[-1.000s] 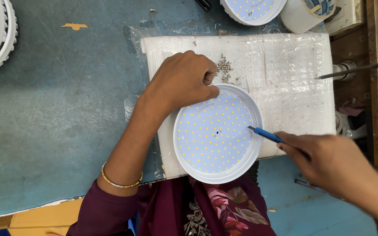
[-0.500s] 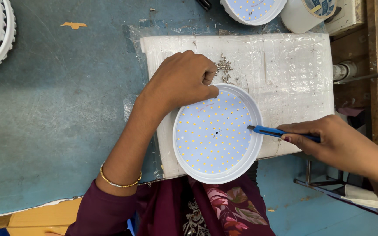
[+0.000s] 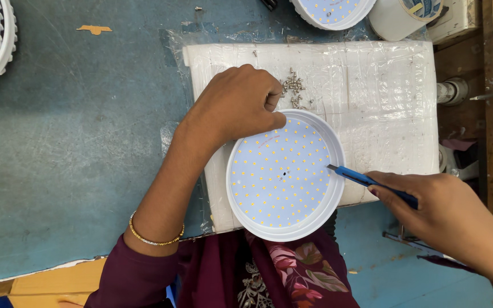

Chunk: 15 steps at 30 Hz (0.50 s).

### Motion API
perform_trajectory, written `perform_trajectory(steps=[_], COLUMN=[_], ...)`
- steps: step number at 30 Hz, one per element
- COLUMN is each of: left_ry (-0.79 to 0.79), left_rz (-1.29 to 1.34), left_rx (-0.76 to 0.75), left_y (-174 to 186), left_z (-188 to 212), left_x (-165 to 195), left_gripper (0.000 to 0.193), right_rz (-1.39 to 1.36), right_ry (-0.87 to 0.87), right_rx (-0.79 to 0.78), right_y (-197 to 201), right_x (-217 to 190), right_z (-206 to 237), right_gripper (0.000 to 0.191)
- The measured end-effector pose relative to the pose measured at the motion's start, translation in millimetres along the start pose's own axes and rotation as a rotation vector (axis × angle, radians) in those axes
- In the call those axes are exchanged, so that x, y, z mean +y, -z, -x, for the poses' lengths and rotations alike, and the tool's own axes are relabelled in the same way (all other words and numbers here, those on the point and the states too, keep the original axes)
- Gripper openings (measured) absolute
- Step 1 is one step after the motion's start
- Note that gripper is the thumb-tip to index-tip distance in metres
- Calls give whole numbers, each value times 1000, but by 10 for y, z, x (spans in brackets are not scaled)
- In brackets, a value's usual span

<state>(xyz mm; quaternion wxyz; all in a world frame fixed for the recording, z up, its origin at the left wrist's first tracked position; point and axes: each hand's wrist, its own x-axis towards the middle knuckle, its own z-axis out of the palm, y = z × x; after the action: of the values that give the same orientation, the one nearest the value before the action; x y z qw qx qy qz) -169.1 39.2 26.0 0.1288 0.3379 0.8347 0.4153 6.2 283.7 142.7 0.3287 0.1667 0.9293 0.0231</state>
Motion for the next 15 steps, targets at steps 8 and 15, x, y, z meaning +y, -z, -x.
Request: perform_trajectory(steps=[8, 15], left_ry=[8, 14], left_rz=[3, 4], left_rx=[-11, -15], left_y=[10, -5], left_z=[3, 5], left_x=[13, -1], left_gripper=[31, 32], right_rz=[-13, 103], right_ry=[106, 141], right_rx=[164, 263], right_y=[-143, -345], right_x=[7, -147], right_z=[38, 225], right_gripper=[30, 35])
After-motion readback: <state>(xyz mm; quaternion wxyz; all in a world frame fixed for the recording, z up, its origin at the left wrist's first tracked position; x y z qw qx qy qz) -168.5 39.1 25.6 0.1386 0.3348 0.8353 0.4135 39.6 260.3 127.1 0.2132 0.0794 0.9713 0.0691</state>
